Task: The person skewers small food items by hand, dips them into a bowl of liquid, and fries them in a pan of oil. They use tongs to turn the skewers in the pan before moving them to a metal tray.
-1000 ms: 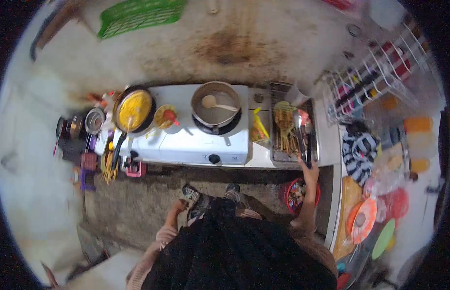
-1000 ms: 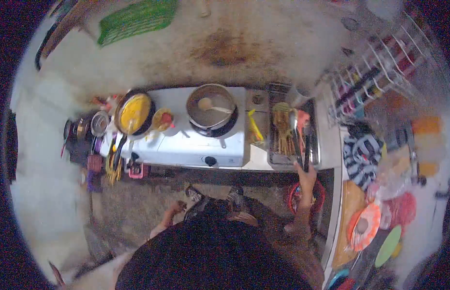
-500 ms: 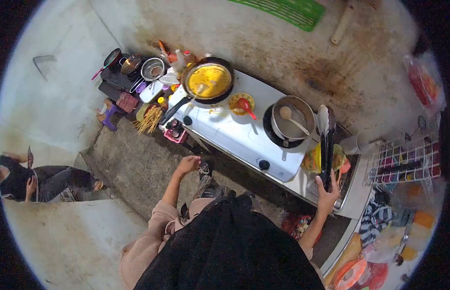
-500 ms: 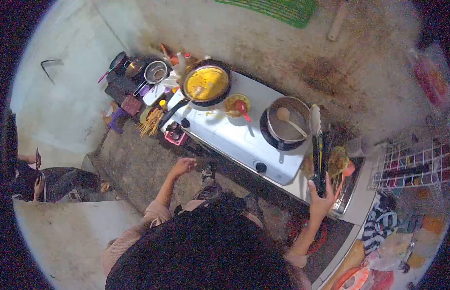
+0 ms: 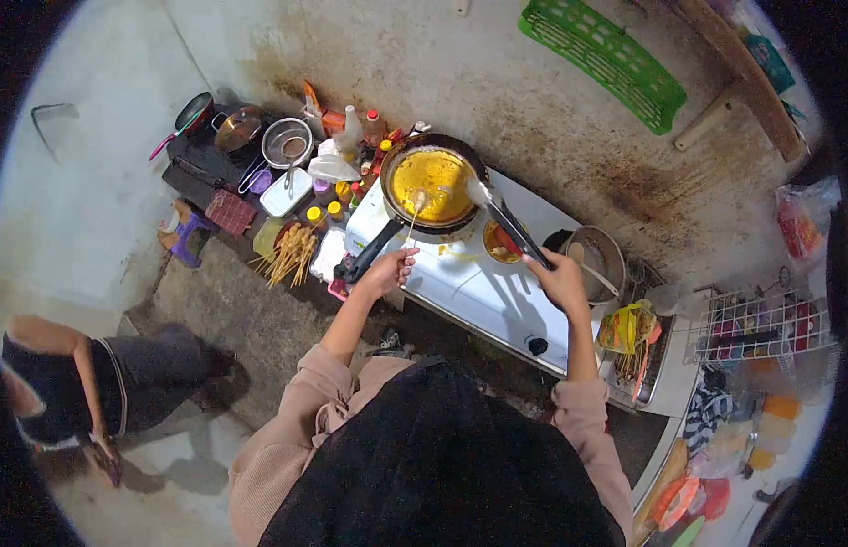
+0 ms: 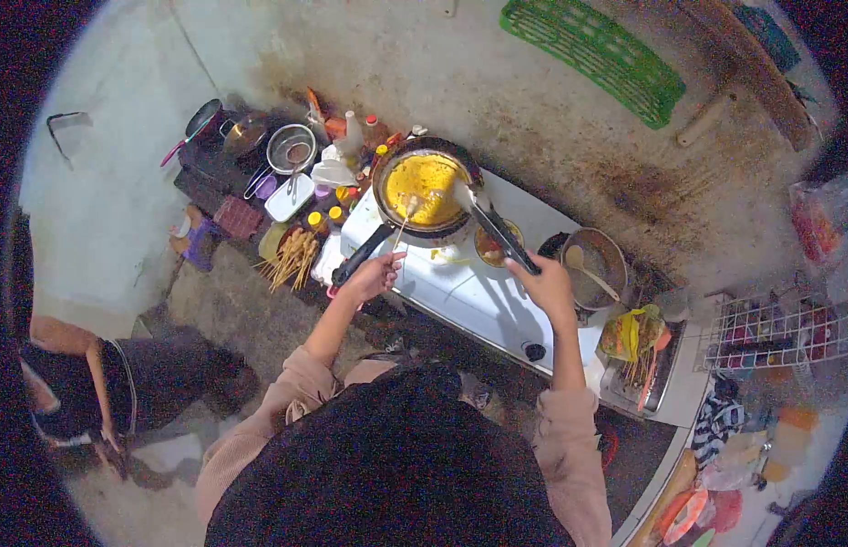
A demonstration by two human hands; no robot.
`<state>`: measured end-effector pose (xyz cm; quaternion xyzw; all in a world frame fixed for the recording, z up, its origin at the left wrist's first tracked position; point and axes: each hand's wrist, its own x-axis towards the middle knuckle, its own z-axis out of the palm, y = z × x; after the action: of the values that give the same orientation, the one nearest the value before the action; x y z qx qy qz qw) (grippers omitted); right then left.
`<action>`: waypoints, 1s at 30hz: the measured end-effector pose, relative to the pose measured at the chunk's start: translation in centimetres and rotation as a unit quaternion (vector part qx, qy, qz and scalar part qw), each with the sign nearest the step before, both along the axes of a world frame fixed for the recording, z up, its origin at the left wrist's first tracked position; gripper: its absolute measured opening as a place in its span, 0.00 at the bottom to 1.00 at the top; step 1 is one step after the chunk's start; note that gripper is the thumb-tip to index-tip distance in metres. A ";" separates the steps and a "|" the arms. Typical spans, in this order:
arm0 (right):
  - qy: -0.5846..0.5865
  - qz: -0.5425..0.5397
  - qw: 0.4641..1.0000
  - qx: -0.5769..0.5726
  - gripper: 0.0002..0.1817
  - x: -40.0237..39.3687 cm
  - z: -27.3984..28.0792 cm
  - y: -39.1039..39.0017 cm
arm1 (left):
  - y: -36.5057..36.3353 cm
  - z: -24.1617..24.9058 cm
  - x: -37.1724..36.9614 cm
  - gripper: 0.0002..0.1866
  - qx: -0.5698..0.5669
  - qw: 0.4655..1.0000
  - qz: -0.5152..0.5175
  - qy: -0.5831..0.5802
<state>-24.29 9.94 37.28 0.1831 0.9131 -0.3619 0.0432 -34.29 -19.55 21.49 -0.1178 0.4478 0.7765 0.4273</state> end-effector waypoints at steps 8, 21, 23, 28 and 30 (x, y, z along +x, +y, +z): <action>-0.008 0.042 0.976 0.212 0.31 -7.0 -4.5 -4.3 | -1.5 0.2 -1.2 0.17 0.035 0.997 -0.020 -0.062; -0.024 0.002 0.996 0.090 0.32 -8.1 -6.3 -5.3 | -2.4 0.2 -1.7 0.18 0.064 0.995 -0.057 -0.051; -0.028 -0.004 0.991 0.131 0.32 -8.0 -7.0 -5.0 | -2.6 0.7 -1.7 0.18 0.048 0.996 -0.065 -0.041; -0.128 -0.008 0.990 -0.049 0.34 -8.0 -4.2 -7.6 | -3.0 0.7 -1.6 0.19 0.016 0.996 -0.083 -0.007; -0.109 -0.015 0.993 -0.052 0.32 -8.0 -4.3 -7.2 | -3.1 0.8 -1.4 0.19 0.007 0.996 -0.083 0.027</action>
<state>-32.32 2.72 32.99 0.2331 0.8799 -0.3873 0.1463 -35.66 -22.60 22.32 -0.0563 0.4615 0.7444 0.4793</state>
